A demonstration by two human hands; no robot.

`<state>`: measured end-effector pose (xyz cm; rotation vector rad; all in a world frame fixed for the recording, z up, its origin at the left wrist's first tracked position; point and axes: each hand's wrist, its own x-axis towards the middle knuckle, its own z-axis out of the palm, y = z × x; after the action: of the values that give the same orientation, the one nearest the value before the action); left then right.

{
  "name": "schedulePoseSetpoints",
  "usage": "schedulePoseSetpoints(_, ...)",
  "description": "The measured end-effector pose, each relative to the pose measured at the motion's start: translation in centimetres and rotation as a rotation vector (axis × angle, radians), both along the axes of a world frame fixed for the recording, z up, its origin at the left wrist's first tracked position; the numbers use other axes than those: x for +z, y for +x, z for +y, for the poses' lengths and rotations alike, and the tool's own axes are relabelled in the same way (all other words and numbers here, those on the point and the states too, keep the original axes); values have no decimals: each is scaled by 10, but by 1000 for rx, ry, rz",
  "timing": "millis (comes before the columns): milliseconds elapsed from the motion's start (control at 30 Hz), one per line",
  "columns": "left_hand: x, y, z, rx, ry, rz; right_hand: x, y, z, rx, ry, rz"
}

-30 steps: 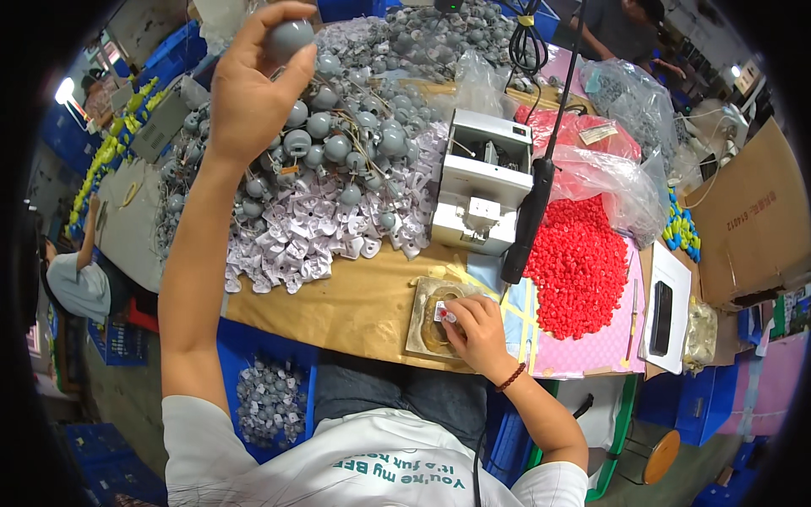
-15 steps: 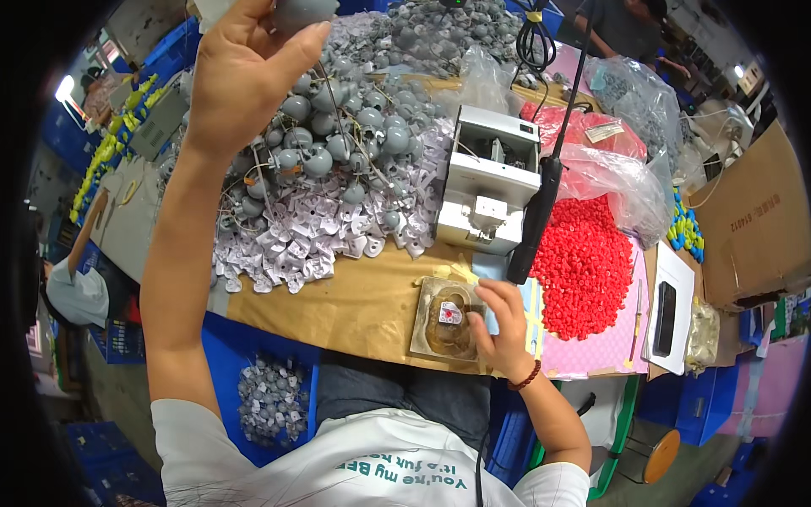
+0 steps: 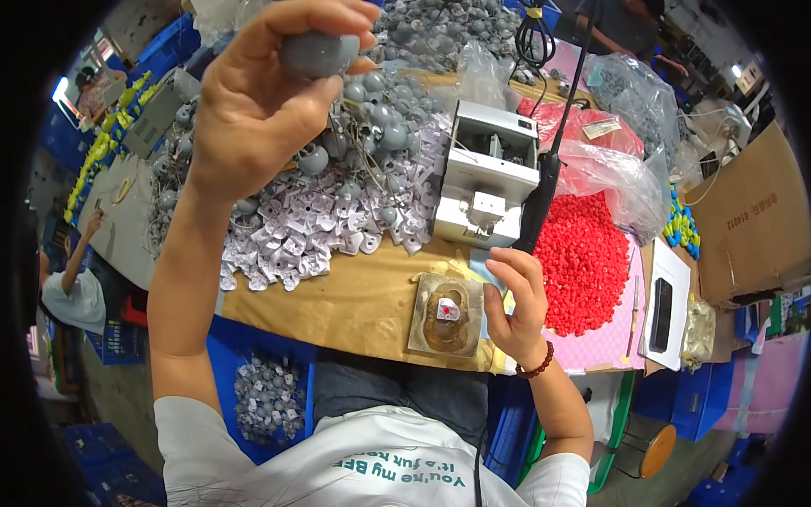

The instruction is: Assembling toy components with an electric screwdriver at a factory workbench.

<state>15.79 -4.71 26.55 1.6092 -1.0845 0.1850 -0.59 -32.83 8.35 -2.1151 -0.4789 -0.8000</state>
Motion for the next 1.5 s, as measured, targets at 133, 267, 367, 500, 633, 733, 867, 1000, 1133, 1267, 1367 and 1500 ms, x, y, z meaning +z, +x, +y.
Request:
schedulePoseSetpoints(133, -13, 40, 10, 416, 382, -56, 4, 3, 2, 15, 27, 31)
schedulePoseSetpoints(267, -33, 39, 6, 564, 414, -163, -4, 3, 1, 7, -4, 39)
schedulePoseSetpoints(367, -10, 23, -12, 43, -135, -284, -5, 3, 2, -15, -15, 47)
schedulePoseSetpoints(500, 4, 26, -25, 108, -15, -207, -1, 4, 7, -9, 34, 58)
schedulePoseSetpoints(633, -13, 38, -5, 529, 479, -122, 5, 2, 8, 10, -5, 53)
schedulePoseSetpoints(733, -7, 22, -14, 291, 56, -176, 3, 1, 7, 1, 14, 80)
schedulePoseSetpoints(867, 5, 10, -24, -162, -150, -236, 3, 3, 9, -5, 40, 63)
schedulePoseSetpoints(1000, -11, 37, -8, 446, 355, -367, 9, 3, 14, 21, 25, 59)
schedulePoseSetpoints(1133, -18, 19, -10, 412, 370, -113, 2, -3, 5, -6, 11, 79)
schedulePoseSetpoints(1267, 15, -22, -33, -99, -205, -237, 4, 2, 8, -11, 47, 100)
schedulePoseSetpoints(1367, 16, -8, -36, -138, -250, -267, 6, -1, 8, 4, 13, 91)
schedulePoseSetpoints(1500, -17, -24, -31, -76, 69, 4, 18, -2, 0, -99, -14, -132)
